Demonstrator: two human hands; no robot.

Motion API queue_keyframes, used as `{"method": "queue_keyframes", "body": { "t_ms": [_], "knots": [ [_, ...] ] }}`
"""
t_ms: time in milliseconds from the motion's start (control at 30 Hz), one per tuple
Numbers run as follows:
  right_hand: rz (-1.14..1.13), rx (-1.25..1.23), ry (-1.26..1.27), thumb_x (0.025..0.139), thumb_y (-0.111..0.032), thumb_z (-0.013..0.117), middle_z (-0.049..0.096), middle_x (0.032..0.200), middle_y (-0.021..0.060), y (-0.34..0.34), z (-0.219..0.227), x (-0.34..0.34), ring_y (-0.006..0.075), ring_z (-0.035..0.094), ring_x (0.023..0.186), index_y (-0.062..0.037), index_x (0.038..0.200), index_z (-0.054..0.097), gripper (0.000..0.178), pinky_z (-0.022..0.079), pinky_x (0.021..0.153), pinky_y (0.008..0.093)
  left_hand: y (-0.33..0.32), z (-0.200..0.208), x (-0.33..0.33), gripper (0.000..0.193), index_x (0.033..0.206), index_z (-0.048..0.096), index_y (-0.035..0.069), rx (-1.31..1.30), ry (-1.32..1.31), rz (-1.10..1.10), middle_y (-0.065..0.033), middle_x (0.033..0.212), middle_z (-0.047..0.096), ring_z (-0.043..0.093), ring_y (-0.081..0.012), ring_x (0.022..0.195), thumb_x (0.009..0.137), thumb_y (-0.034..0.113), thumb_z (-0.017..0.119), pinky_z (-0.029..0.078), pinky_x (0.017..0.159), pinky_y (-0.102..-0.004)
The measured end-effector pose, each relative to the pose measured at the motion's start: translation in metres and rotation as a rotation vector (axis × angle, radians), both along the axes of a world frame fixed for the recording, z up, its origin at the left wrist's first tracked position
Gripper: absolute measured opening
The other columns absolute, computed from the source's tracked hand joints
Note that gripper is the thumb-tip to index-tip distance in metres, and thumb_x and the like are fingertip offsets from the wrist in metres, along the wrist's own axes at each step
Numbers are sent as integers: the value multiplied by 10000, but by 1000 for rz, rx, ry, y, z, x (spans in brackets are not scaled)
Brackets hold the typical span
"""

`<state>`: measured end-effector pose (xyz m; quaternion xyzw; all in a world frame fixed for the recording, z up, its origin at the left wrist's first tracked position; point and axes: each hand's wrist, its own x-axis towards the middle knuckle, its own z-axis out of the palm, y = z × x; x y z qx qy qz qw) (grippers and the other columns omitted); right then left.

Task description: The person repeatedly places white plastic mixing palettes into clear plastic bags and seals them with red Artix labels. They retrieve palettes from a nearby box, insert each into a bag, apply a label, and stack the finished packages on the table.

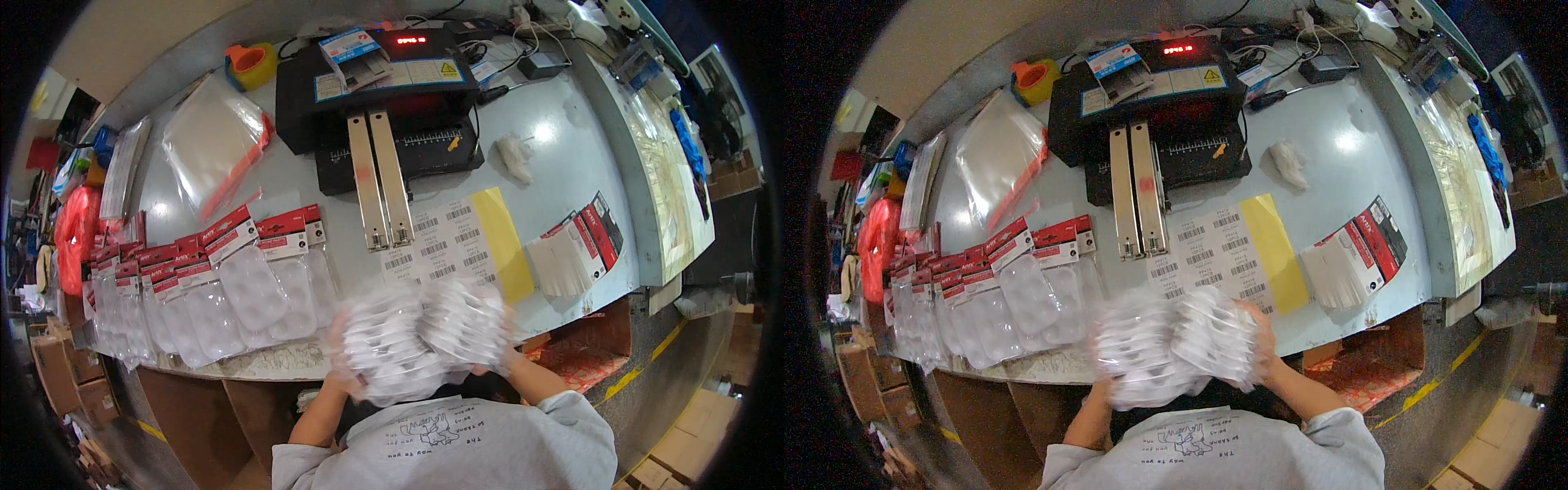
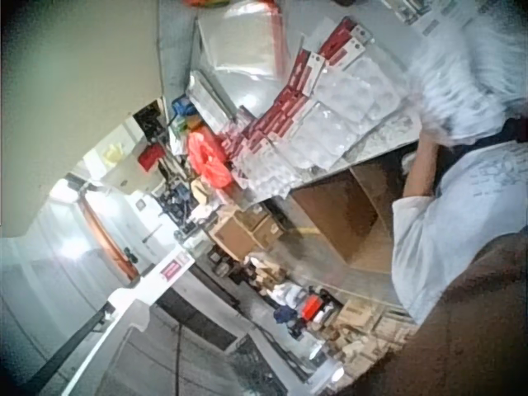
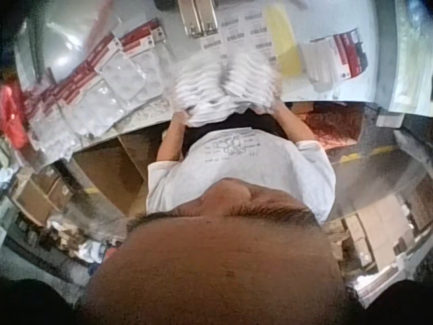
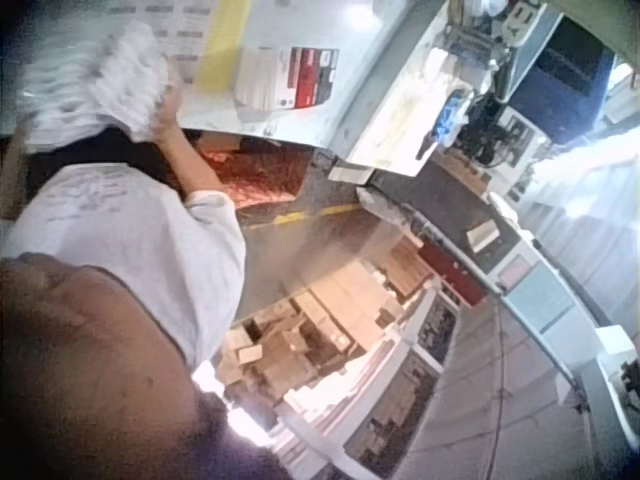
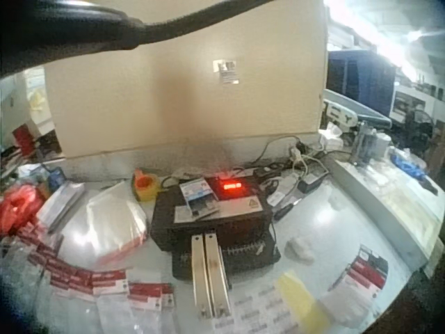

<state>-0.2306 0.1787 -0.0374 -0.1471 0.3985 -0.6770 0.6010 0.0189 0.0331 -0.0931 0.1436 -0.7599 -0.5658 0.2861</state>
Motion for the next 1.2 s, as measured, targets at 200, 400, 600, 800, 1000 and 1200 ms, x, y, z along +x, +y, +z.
{"method": "queue_keyframes", "body": {
  "t_ms": [200, 400, 600, 800, 1000, 1200],
  "knots": [
    [71, 314, 779, 746, -247, 707, 540, 1181, 165, 5, 44, 2, 232, 521, 1084, 3, 1272, 408, 654, 406, 920, 356, 24, 77, -10, 760, 1328, 292, -34, 1328, -98, 230, -146, 1242, 477, 488, -223, 1127, 734, 222, 691, 394, 954, -327],
    [147, 434, 1076, 778, -347, 677, 475, 1171, 230, 2, 16, 4, 333, 470, 1077, 33, 1258, 401, 671, 357, 954, 392, 29, 87, -32, 703, 1323, 293, -32, 993, -222, 332, -146, 1201, 455, 452, -220, 1110, 767, 190, 661, 358, 960, -312],
    [-80, 469, 1607, 737, -352, 715, 405, 1211, 201, -2, 45, 20, 368, 420, 1084, 8, 1241, 436, 679, 361, 900, 427, 30, 89, -23, 827, 1407, 149, -55, 833, -210, 358, -176, 1300, 375, 413, -237, 1169, 794, 213, 636, 330, 990, -319],
    [-19, 104, 1544, 644, -200, 790, 521, 996, 120, -22, 72, 46, 288, 482, 903, -27, 994, 591, 439, 412, 767, 374, 33, 92, -30, 835, 1409, 95, -75, 699, -174, 405, -204, 1337, 355, 389, -261, 1200, 826, 235, 605, 289, 1019, -330],
    [31, 198, 1231, 675, -188, 802, 564, 907, 98, -28, 72, 75, 181, 533, 787, 15, 1034, 537, 491, 447, 665, 289, 27, 102, -22, 807, 1397, 46, -102, 224, -376, 295, -284, 1382, 277, 354, -307, 1255, 880, 314, 502, 260, 1037, -361],
    [51, 341, 855, 735, -152, 760, 590, 888, 88, -30, 72, 74, 122, 568, 745, 16, 1137, 508, 503, 466, 617, 245, 16, 107, -29, 799, 1408, 15, -85, 281, -251, 261, -278, 1411, 236, 349, -312, 1265, 897, 302, 491, 255, 1044, -365]
  ]
}}
